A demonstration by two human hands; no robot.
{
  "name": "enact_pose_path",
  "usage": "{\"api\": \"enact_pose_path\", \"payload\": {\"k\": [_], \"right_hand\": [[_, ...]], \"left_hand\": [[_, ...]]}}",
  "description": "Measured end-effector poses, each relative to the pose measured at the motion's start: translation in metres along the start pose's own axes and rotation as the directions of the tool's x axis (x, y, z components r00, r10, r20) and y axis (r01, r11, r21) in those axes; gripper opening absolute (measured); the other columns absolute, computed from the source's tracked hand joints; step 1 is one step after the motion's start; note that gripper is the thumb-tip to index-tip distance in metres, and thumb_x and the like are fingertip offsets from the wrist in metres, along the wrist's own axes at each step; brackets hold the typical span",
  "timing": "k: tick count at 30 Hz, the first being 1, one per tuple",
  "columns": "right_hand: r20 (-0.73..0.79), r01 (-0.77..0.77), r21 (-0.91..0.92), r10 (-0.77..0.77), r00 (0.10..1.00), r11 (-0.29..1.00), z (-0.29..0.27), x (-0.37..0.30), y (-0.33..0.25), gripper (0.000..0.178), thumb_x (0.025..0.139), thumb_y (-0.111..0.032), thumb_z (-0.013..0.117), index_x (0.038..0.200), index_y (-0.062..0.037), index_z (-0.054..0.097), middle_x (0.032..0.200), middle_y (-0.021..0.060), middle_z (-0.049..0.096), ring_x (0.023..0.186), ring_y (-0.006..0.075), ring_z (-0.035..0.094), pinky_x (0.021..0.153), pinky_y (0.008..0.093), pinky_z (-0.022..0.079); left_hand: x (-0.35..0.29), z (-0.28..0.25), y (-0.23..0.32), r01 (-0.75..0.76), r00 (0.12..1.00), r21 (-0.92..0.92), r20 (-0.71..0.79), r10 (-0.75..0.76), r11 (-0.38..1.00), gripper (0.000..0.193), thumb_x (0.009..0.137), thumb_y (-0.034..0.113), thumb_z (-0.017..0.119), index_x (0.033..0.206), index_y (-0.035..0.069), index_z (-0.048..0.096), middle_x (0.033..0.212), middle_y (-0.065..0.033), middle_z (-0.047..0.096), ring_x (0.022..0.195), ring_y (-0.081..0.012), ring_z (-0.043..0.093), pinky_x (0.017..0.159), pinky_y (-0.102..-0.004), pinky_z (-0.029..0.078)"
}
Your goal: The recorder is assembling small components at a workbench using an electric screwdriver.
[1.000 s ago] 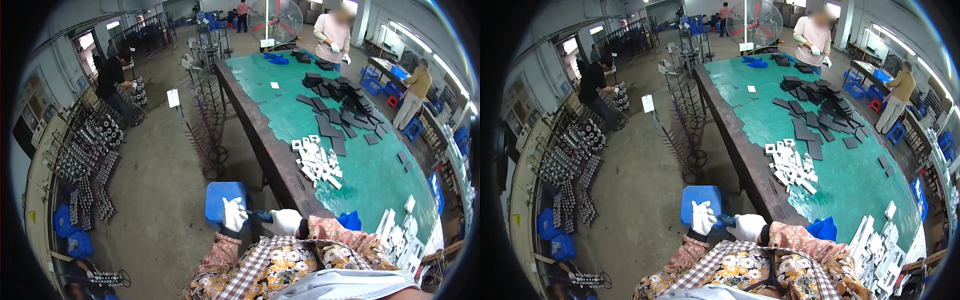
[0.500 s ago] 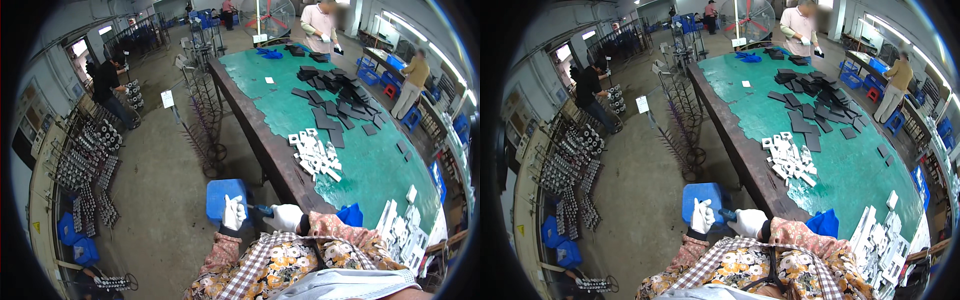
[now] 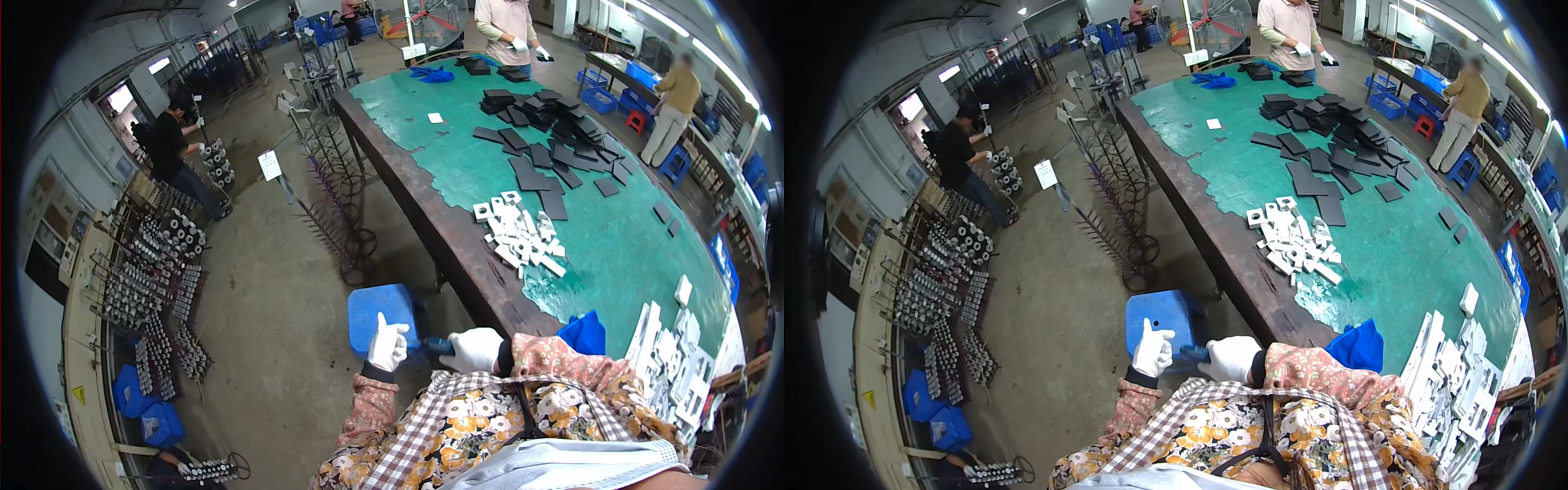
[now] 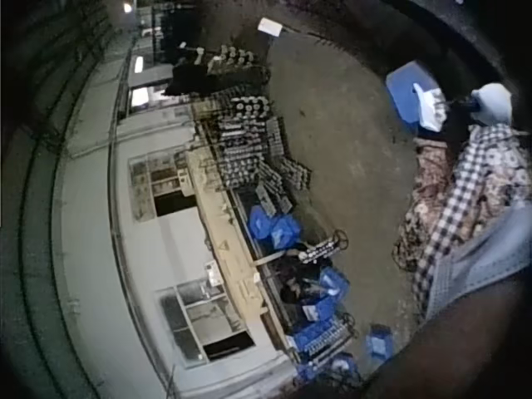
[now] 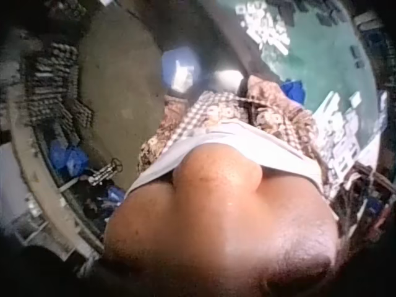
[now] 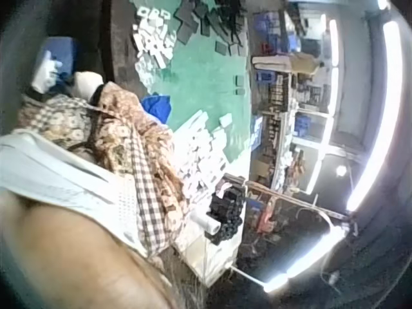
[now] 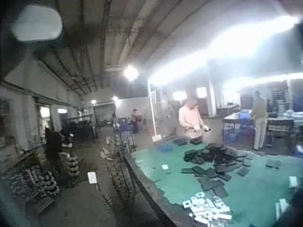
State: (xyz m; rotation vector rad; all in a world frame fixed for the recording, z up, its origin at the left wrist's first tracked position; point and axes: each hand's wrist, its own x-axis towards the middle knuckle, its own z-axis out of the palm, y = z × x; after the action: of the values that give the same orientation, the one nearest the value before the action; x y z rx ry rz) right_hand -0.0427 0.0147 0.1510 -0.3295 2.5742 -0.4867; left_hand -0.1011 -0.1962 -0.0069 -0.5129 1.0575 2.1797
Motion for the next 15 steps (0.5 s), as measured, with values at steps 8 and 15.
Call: {"api": "enact_pose_path", "payload": {"k": [8,15], "right_hand": [[-0.026,0.007,-0.006,-0.008,1.0,1.0,0.005,-0.002,-0.001,0.038,0.08,-0.042,0.057,0.091,-0.0057,0.063,0.075,0.0172,0.065,0.072,0.0344,0.064,0.068,0.0413,0.051],[0.001,-0.039,0.032,0.039,0.999,0.999,0.002,-0.009,-0.008,0.039,0.081,-0.041,0.056,0.092,-0.0047,0.064,0.079,0.018,0.066,0.077,0.0342,0.064,0.071,0.0415,0.05]], "left_hand": [[-0.003,-0.006,0.005,0.101,0.989,-0.041,0.11,-0.096,0.994,0.052,0.093,0.054,0.038,0.089,0.005,0.056,0.048,0.0015,0.037,0.035,-0.0087,0.029,0.034,-0.0226,0.024],[0.001,-0.015,-0.003,0.058,0.974,-0.224,0.227,-0.006,0.973,0.04,0.094,0.045,0.043,0.119,0.014,0.047,0.07,-0.0033,0.048,0.046,-0.0076,0.035,0.038,-0.0205,0.027]]}}
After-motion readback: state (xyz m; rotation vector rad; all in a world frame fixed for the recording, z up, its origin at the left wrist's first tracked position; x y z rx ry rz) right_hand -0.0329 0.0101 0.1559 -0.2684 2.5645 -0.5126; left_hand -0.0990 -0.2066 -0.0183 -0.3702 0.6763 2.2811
